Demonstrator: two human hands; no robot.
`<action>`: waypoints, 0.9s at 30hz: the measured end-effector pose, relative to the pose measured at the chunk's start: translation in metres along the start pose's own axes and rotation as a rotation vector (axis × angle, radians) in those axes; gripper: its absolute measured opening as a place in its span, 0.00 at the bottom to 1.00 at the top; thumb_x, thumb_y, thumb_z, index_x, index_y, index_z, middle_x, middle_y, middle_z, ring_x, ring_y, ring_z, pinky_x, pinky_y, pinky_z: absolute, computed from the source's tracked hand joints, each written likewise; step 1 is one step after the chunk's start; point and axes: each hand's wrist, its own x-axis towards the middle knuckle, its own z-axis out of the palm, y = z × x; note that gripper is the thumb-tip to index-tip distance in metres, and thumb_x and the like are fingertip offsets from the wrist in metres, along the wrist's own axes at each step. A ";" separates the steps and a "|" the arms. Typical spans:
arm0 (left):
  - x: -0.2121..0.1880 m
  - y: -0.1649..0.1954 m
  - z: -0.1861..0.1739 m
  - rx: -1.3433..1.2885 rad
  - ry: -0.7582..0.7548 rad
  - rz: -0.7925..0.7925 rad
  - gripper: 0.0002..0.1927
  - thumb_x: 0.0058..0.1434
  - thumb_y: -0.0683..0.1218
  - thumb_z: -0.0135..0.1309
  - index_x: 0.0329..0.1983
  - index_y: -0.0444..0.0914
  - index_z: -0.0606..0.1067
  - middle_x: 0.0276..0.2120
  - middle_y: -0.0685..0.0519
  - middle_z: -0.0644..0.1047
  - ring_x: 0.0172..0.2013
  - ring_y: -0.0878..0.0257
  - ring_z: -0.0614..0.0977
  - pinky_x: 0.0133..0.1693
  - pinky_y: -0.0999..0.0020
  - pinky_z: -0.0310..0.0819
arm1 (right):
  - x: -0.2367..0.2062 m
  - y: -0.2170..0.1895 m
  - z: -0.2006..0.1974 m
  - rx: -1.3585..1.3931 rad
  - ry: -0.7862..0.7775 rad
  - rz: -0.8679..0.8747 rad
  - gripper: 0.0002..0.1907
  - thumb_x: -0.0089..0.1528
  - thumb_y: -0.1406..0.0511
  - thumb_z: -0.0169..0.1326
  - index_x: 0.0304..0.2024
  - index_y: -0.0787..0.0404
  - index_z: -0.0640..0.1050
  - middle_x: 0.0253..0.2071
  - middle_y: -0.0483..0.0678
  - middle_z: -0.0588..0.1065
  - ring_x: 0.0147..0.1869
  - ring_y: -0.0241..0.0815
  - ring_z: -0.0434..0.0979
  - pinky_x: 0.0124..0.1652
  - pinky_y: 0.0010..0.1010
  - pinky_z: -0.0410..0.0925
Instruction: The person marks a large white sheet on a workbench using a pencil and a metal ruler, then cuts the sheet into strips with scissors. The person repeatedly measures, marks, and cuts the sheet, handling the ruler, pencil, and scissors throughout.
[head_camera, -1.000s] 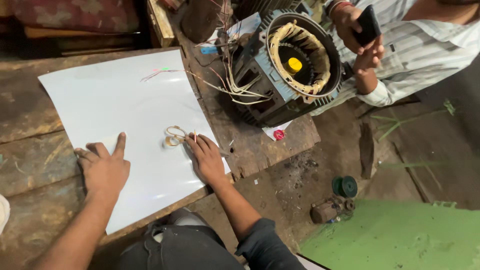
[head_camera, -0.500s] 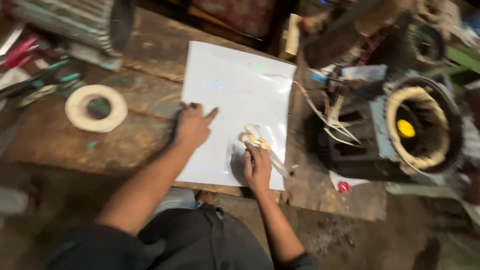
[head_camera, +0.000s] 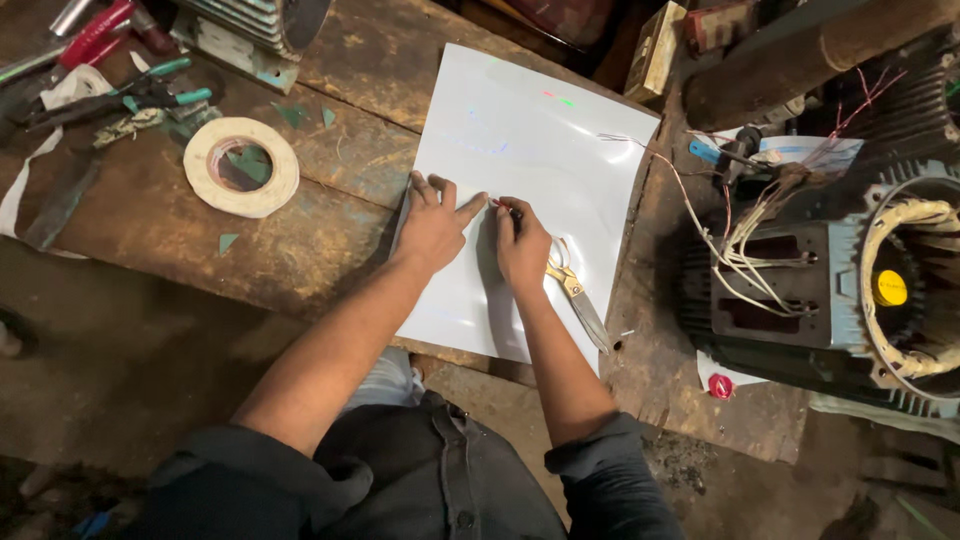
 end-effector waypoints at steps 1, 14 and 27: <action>0.001 -0.003 0.001 0.005 0.006 0.010 0.37 0.64 0.51 0.45 0.78 0.60 0.55 0.61 0.25 0.63 0.58 0.18 0.67 0.61 0.35 0.61 | 0.001 -0.001 0.002 -0.024 0.004 -0.052 0.12 0.69 0.62 0.52 0.49 0.63 0.80 0.34 0.53 0.81 0.34 0.41 0.81 0.38 0.32 0.73; -0.003 -0.028 0.014 -0.003 -0.035 0.034 0.37 0.64 0.50 0.46 0.78 0.60 0.54 0.61 0.25 0.63 0.58 0.16 0.67 0.58 0.35 0.65 | 0.002 -0.013 0.017 -0.097 -0.049 -0.040 0.12 0.68 0.64 0.52 0.49 0.64 0.80 0.37 0.58 0.82 0.36 0.51 0.83 0.40 0.36 0.73; -0.034 -0.081 0.010 -0.040 -0.035 0.046 0.39 0.63 0.52 0.47 0.78 0.58 0.54 0.62 0.26 0.63 0.58 0.19 0.66 0.60 0.36 0.60 | -0.020 -0.062 0.045 -0.118 -0.198 -0.014 0.11 0.68 0.63 0.54 0.47 0.63 0.81 0.38 0.54 0.83 0.38 0.48 0.85 0.41 0.32 0.74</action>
